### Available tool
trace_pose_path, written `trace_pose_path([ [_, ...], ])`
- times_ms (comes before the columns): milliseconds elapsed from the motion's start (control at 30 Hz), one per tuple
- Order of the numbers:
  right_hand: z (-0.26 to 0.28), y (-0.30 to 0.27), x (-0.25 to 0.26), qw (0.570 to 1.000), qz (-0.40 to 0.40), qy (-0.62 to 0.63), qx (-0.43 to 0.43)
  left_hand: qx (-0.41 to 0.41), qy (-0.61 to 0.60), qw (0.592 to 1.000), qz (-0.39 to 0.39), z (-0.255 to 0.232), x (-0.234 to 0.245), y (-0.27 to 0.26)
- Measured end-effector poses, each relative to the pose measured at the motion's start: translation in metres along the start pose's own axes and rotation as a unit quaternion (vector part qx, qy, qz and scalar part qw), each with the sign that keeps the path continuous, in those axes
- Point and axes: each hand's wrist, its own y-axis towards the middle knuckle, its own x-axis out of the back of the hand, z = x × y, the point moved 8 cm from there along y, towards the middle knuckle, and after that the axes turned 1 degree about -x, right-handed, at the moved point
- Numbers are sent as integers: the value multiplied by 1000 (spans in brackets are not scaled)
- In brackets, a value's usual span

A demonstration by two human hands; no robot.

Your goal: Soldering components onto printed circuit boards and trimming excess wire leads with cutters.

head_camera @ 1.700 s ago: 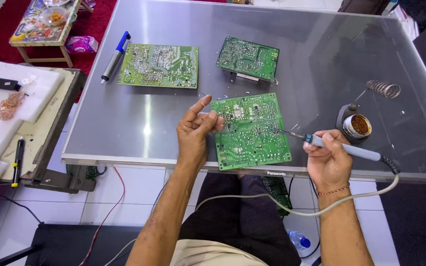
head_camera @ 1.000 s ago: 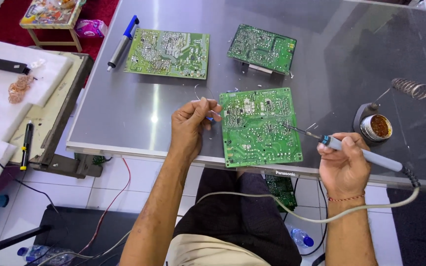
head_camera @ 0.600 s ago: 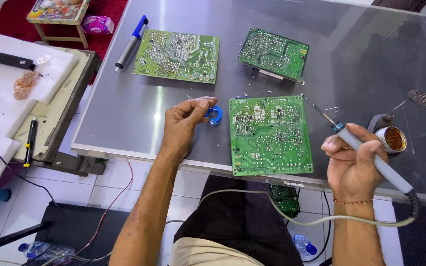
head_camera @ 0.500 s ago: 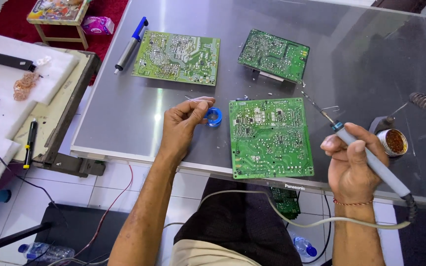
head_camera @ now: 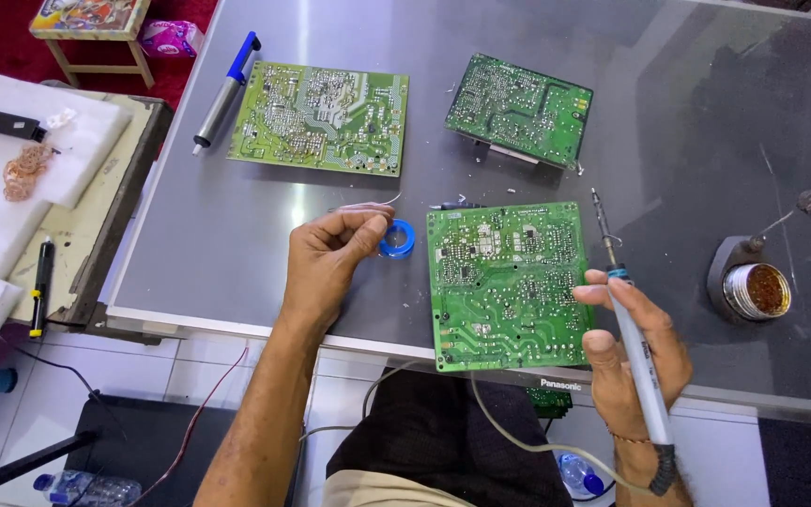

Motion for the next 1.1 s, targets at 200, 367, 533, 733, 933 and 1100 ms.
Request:
trace_pose_path([
  [200,-2,-4,-4,1000,2,-30,3,32,-9,999,22,-4,-1,-14],
  [367,-3,-2,-5,998,6,-64,-6,59,203,971,111,-16,-20,-25],
  [533,-9,-2,-4,999,2,-7,-49,87,325,928,162,-12,-45,-33],
  [733,-12,-3,-2,995,-5,54,-89,133,299,931,159,1,-53,-37],
  [933,-15,2,1,988,-17,75,-131,141,228,953,141,4,-55,-35],
  [1100,-21,8,3,992,-2,35,-124,120,287,934,173,10,-67,-30],
])
